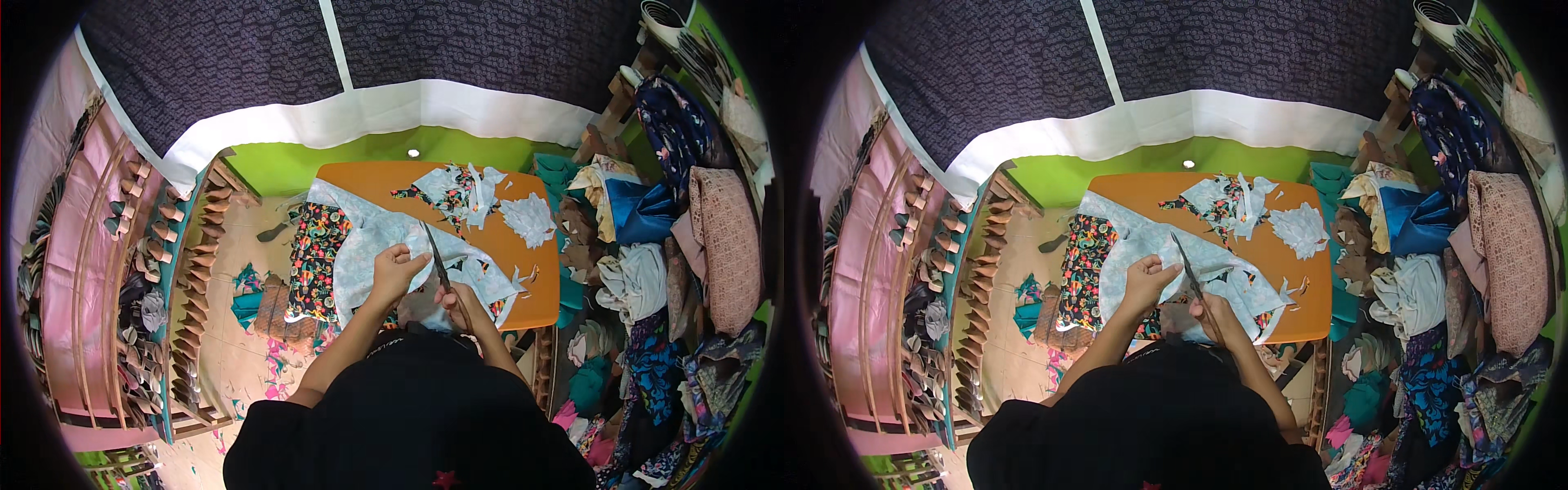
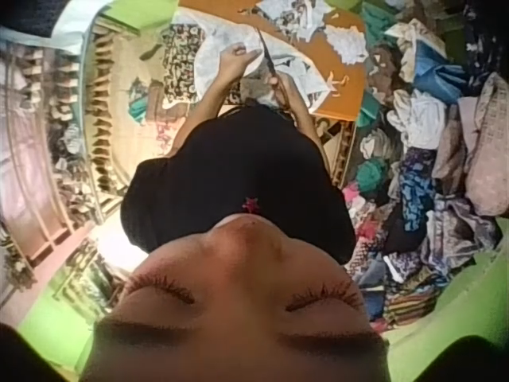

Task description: Cutting out shoe component patterns from a floral print fabric using scissors.

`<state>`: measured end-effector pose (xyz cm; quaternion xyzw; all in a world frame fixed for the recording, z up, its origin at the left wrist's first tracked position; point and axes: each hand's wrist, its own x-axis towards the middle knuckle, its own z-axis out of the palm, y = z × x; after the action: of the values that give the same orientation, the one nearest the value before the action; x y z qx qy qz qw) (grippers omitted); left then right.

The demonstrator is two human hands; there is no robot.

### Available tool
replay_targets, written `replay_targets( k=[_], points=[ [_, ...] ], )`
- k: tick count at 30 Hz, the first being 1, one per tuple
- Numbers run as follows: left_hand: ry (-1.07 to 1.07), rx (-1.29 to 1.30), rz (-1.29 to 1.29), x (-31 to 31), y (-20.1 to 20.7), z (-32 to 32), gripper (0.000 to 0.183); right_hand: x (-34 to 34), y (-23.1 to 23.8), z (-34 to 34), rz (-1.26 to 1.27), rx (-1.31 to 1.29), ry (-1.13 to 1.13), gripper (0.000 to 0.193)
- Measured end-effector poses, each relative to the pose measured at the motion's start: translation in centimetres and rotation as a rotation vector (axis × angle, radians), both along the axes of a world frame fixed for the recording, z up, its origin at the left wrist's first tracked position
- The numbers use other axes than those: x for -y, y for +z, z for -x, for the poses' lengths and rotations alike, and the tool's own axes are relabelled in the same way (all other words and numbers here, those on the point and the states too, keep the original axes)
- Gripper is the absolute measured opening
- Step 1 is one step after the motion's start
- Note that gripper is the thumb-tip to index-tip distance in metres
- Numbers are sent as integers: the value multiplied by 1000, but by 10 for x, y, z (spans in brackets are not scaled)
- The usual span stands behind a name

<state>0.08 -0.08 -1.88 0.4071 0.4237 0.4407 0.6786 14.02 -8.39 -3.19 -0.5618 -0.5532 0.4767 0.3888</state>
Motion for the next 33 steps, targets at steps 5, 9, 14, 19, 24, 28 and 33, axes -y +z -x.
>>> replay_targets(
  k=[5, 9, 14, 19, 24, 28, 33],
  points=[
    [-11, -13, 12, -1, 5, 3, 18, 0, -4, -1, -27, 66, 4, 22],
    [-16, 37, 47, -4, 4, 3, 15, -1, -8, 0, 1, -67, -17, 59],
    [100, 187, 122, -6, 0, -1, 14, -1, -15, 0, 11, -43, -8, 65],
    [119, 84, 44, -6, -3, 0, 17, -2, -2, 5, 88, -59, 41, 46],
    [104, 44, 12, -4, -1, -1, 17, -1, -5, 3, 114, -147, 41, 42],
    [101, -10, 19, -2, 5, -4, 17, -1, 7, 5, 133, -184, 23, 49],
    [107, 54, 8, -2, 8, -5, 17, -3, -2, 5, 128, -234, 15, 51]
  ],
)
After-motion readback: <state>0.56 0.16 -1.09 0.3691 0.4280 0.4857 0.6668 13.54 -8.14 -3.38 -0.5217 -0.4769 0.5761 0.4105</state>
